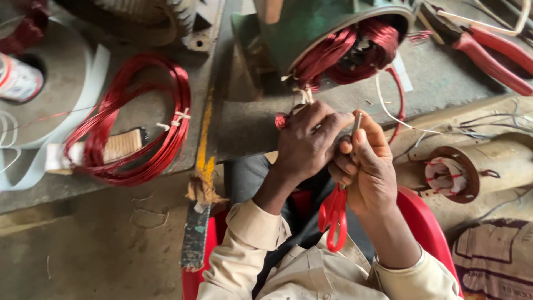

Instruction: The person strips the insulation from the ends of red copper wires using a knife and pliers. They then twist the exposed wire ends together to prepare them for connection.

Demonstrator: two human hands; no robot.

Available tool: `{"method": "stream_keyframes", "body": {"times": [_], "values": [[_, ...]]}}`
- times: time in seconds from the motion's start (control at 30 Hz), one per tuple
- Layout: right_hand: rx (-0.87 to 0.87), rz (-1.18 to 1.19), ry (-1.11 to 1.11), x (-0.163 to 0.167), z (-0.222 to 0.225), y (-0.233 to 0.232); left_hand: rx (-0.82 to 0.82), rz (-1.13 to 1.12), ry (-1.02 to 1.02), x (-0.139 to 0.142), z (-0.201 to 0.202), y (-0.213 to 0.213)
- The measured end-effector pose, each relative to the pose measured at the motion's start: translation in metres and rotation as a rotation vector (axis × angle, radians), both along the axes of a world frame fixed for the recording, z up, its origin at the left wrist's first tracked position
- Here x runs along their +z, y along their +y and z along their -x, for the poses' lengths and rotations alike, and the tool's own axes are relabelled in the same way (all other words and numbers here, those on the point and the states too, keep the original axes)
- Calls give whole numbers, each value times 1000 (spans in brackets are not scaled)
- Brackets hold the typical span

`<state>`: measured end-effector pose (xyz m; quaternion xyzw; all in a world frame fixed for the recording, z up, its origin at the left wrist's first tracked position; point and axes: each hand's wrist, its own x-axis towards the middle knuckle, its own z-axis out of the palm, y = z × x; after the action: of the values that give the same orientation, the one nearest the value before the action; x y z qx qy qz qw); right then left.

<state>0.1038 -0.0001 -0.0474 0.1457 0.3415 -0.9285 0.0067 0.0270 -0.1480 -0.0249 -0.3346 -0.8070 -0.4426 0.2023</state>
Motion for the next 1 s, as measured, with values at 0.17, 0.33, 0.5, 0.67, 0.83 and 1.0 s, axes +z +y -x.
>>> {"method": "stream_keyframes", "body": {"times": [0.17,0.33,0.5,0.67,0.83,1.0], "values": [[-202,-38,56,23,-16,38,48,14,68,-2,0,0],[-298,-534,41,21,-29,42,-63,-128,-22,3,1,-1],[-228,-866,286,-3,-7,7,-139,-216,-50,12,0,-7],[-378,-1312,474,1,14,-3,-162,-237,-75,11,3,-9],[-469,-1594,569,46,-16,37,-213,-264,-80,5,3,-9],[-374,-1896,749,81,-17,92,-246,-334,-163,6,3,-11]]}}
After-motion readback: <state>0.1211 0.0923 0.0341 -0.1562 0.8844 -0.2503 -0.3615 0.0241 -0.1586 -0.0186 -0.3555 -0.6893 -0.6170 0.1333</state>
